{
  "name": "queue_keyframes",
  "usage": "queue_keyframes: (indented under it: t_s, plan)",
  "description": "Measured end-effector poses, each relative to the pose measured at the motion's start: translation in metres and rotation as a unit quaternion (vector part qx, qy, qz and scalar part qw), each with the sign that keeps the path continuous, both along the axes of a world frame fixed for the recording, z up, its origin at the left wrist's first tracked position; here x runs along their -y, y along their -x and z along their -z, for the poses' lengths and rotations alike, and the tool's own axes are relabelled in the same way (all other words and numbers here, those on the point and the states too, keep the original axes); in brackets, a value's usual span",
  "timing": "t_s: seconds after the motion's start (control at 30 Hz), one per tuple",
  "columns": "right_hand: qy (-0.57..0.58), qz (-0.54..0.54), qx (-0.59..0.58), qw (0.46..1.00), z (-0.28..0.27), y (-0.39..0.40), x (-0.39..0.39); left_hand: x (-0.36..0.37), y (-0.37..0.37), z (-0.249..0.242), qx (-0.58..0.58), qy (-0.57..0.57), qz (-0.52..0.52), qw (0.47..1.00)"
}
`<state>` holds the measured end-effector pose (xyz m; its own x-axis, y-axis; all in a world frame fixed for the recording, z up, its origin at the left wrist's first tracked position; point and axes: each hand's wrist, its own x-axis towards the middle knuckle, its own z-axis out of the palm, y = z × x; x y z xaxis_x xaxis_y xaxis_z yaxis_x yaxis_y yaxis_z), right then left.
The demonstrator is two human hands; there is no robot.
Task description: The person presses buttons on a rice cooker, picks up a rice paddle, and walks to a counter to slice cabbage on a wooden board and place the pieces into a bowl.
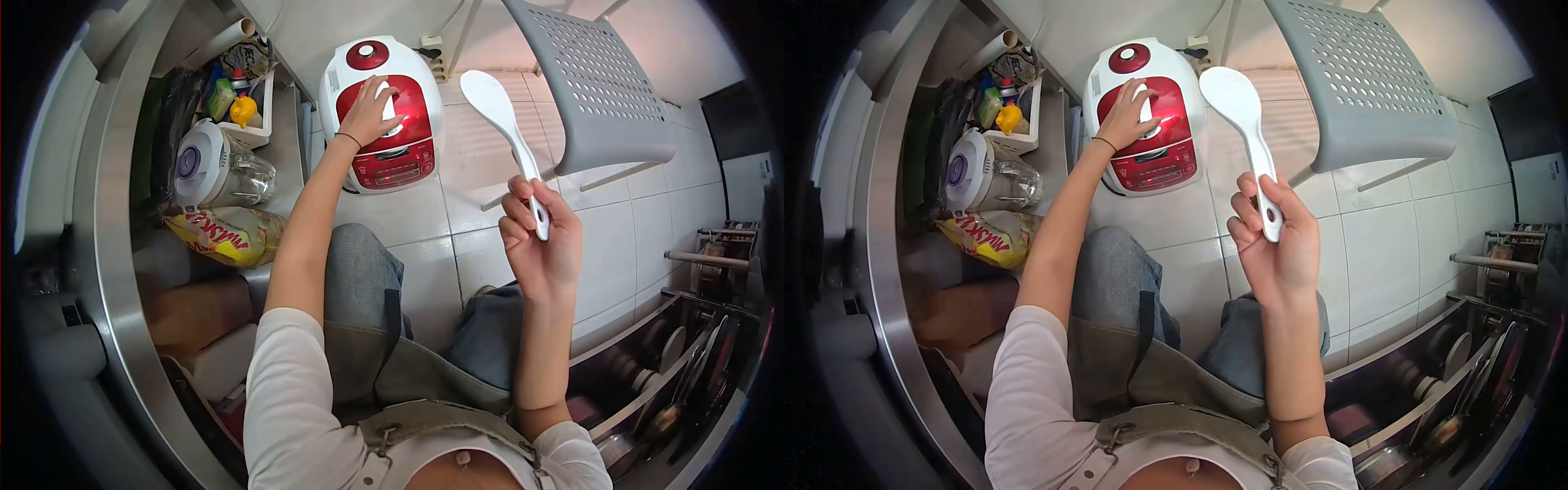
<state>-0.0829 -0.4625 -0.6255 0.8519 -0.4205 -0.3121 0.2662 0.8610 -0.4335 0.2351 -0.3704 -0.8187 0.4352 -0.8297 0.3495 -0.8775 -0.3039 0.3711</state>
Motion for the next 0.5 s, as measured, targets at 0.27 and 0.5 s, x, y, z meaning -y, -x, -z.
queue_keyframes:
  t_s: [0.27, 0.5]
  plan:
    - [-0.029, -0.019, 0.020, 0.999, 0.007, -0.007, 0.003, 0.005, 0.014, 0.014, -0.024, 0.027, -0.116, 0.993]
    - [-0.017, -0.031, 0.000, 0.999, 0.007, -0.011, 0.000, 0.006, 0.012, 0.014, -0.049, 0.012, -0.093, 0.994]
